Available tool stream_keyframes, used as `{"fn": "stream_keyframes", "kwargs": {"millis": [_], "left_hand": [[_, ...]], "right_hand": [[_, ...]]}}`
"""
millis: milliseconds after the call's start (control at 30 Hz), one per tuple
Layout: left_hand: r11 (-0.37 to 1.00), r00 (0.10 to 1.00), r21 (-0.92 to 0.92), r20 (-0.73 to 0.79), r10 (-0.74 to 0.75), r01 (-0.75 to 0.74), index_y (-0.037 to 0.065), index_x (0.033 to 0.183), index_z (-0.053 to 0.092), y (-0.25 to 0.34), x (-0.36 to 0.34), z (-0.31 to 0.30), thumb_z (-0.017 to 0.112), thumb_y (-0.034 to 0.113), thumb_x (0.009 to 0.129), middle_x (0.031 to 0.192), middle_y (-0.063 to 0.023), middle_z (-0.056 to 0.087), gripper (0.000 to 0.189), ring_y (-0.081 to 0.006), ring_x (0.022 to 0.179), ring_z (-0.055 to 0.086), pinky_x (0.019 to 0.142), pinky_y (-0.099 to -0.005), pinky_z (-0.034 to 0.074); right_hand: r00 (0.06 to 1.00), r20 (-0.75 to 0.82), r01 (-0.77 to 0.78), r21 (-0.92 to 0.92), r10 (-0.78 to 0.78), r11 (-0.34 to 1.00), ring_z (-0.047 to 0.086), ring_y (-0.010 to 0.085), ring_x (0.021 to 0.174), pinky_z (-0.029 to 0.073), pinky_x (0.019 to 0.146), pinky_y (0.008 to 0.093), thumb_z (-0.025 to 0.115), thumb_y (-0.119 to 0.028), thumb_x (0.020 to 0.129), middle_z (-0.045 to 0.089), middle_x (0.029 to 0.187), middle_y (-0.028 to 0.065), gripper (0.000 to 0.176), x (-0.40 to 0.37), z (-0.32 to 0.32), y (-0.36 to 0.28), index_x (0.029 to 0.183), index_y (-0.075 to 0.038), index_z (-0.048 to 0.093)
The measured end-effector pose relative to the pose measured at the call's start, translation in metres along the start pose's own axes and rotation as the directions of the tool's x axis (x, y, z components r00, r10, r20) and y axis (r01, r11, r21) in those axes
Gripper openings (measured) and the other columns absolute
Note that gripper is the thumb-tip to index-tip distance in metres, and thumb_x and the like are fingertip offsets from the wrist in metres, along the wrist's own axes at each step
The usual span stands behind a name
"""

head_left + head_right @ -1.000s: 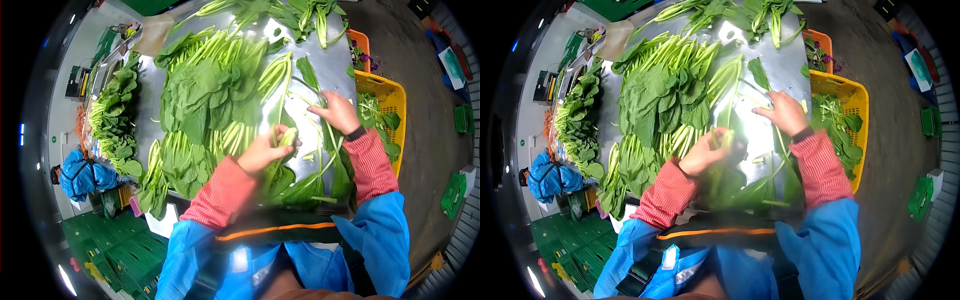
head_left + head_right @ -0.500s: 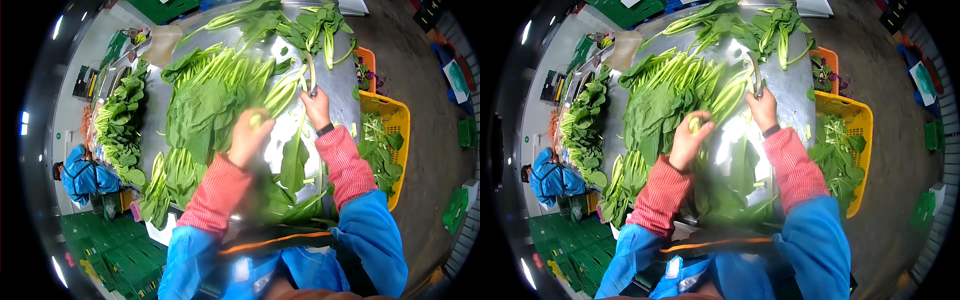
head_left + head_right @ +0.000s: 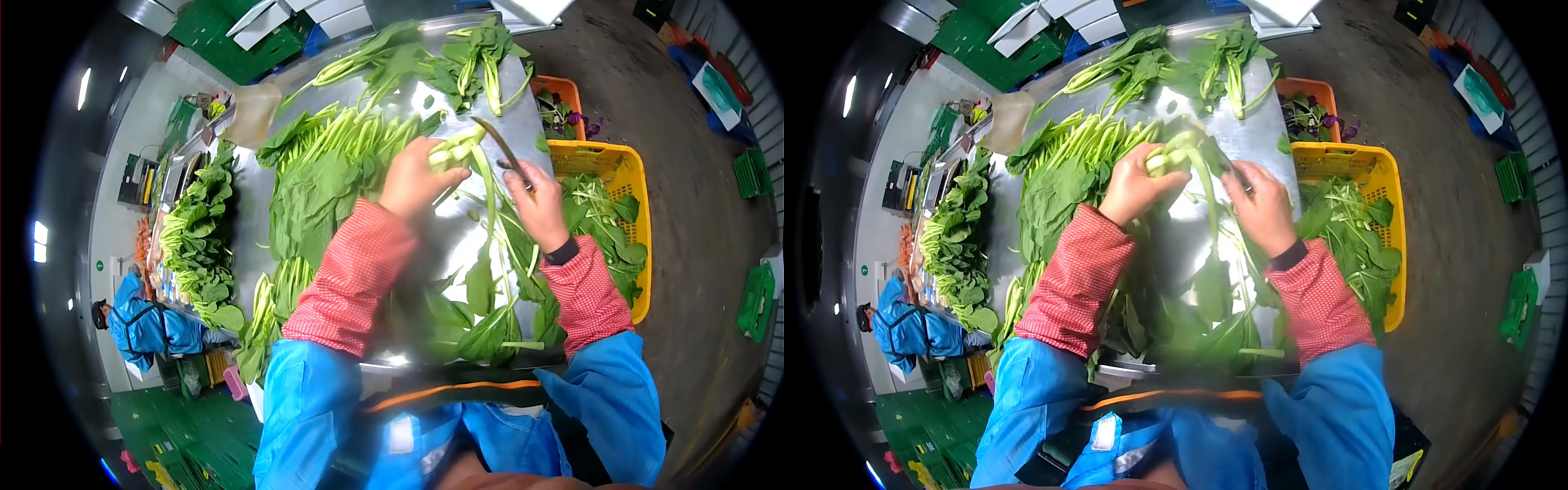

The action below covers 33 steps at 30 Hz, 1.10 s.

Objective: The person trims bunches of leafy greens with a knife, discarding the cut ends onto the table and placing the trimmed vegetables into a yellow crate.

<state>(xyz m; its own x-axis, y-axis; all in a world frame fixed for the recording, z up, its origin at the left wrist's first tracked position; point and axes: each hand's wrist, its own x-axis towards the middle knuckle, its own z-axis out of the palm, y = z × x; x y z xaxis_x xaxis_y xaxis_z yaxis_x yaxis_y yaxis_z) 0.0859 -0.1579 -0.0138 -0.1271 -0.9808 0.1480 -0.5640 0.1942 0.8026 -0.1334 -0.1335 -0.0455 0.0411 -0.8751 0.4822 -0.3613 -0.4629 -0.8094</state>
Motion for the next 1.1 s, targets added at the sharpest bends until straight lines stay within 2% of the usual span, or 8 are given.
{"fn": "stream_keyframes", "kwargs": {"millis": [67,200,367,567,667,800,933,1100], "left_hand": [[0.927,0.967,-0.291,0.165,-0.195,0.236,0.001,0.11,0.061,0.05,-0.006,-0.014,0.079,0.01,0.074,0.089,-0.0009,0.063,0.041,-0.0068,0.077,0.059,0.066,-0.0235,0.051],[0.863,0.928,-0.413,0.342,-0.149,0.29,0.0,0.111,0.06,0.09,-0.015,-0.021,0.075,0.004,0.076,0.087,-0.0003,0.064,0.038,-0.007,0.076,0.06,0.069,-0.0227,0.05],[0.837,0.914,-0.463,0.392,-0.104,0.293,0.001,0.111,0.06,0.091,-0.031,-0.018,0.076,0.001,0.074,0.094,-0.0011,0.064,0.04,-0.0085,0.084,0.061,0.078,-0.0229,0.049],[0.892,0.95,-0.385,0.286,-0.129,0.237,0.001,0.118,0.053,0.08,-0.033,0.002,0.082,0.004,0.07,0.1,-0.0028,0.063,0.057,-0.0118,0.091,0.06,0.083,-0.0257,0.049],[0.791,0.927,-0.575,0.375,0.027,0.21,-0.001,0.131,0.044,0.102,-0.037,0.01,0.087,0.016,0.065,0.111,-0.0084,0.06,0.081,-0.0149,0.096,0.06,0.086,-0.0282,0.05],[0.929,0.964,-0.369,0.235,0.122,-0.028,0.004,0.142,0.033,0.107,-0.033,-0.012,0.078,0.018,0.076,0.135,-0.0156,0.042,0.081,-0.023,0.115,0.051,0.093,-0.0329,0.047],[0.885,0.977,-0.463,0.166,0.135,-0.044,0.011,0.152,0.011,0.099,-0.036,-0.033,0.062,0.015,0.087,0.154,-0.0171,0.017,0.083,-0.0298,0.13,0.038,0.104,-0.0386,0.038],[0.945,0.943,-0.025,0.058,0.327,-0.326,0.005,0.151,0.005,0.101,-0.044,-0.046,0.055,0.02,0.085,0.153,-0.0197,0.019,0.085,-0.0311,0.137,0.031,0.112,-0.0379,0.024]], "right_hand": [[0.999,0.019,0.042,-0.141,-0.04,0.989,0.064,0.0271,0.071,0.049,0.061,0.0311,0.066,-0.014,0.084,0.065,0.087,0.0105,0.017,0.008,-0.027,-0.028,0.097,-0.004,0.065],[0.916,0.123,0.393,-0.461,-0.381,0.796,0.061,0.0271,0.066,0.048,0.057,0.0331,0.066,-0.007,0.079,0.059,0.079,0.0073,0.013,0.019,-0.057,-0.061,0.092,-0.007,0.063],[0.975,0.105,0.222,-0.553,-0.197,0.803,0.064,0.0259,0.067,0.05,0.055,0.0346,0.063,-0.018,0.083,0.062,0.082,0.0052,0.008,0.008,-0.074,0.019,0.088,-0.012,0.061],[0.991,0.021,-0.134,0.226,0.133,0.965,0.063,0.0222,0.073,0.05,0.065,0.0307,0.066,-0.019,0.086,0.062,0.084,0.0116,0.029,-0.012,-0.077,-0.032,0.109,-0.002,0.063],[0.963,0.239,0.119,0.044,-0.126,0.992,0.056,0.0161,0.081,0.047,0.074,0.0292,0.07,-0.022,0.084,0.056,0.091,0.0044,0.033,0.004,-0.079,-0.064,0.109,-0.002,0.064],[0.975,0.119,-0.218,0.369,0.187,0.903,0.059,0.011,0.076,0.048,0.069,0.0257,0.07,-0.023,0.087,0.062,0.085,0.0008,0.026,0.012,-0.089,-0.071,0.102,-0.003,0.064],[0.997,-0.053,-0.048,0.27,0.065,0.962,0.056,0.005,0.07,0.044,0.063,0.021,0.069,-0.02,0.088,0.063,0.078,-0.0039,0.019,0.032,-0.11,-0.091,0.096,-0.003,0.065],[0.995,-0.071,0.06,-0.091,-0.067,0.994,0.063,0.0132,0.059,0.048,0.055,0.0286,0.072,-0.031,0.081,0.064,0.066,0.0082,0.034,0.041,-0.092,-0.12,0.097,-0.002,0.065]]}}
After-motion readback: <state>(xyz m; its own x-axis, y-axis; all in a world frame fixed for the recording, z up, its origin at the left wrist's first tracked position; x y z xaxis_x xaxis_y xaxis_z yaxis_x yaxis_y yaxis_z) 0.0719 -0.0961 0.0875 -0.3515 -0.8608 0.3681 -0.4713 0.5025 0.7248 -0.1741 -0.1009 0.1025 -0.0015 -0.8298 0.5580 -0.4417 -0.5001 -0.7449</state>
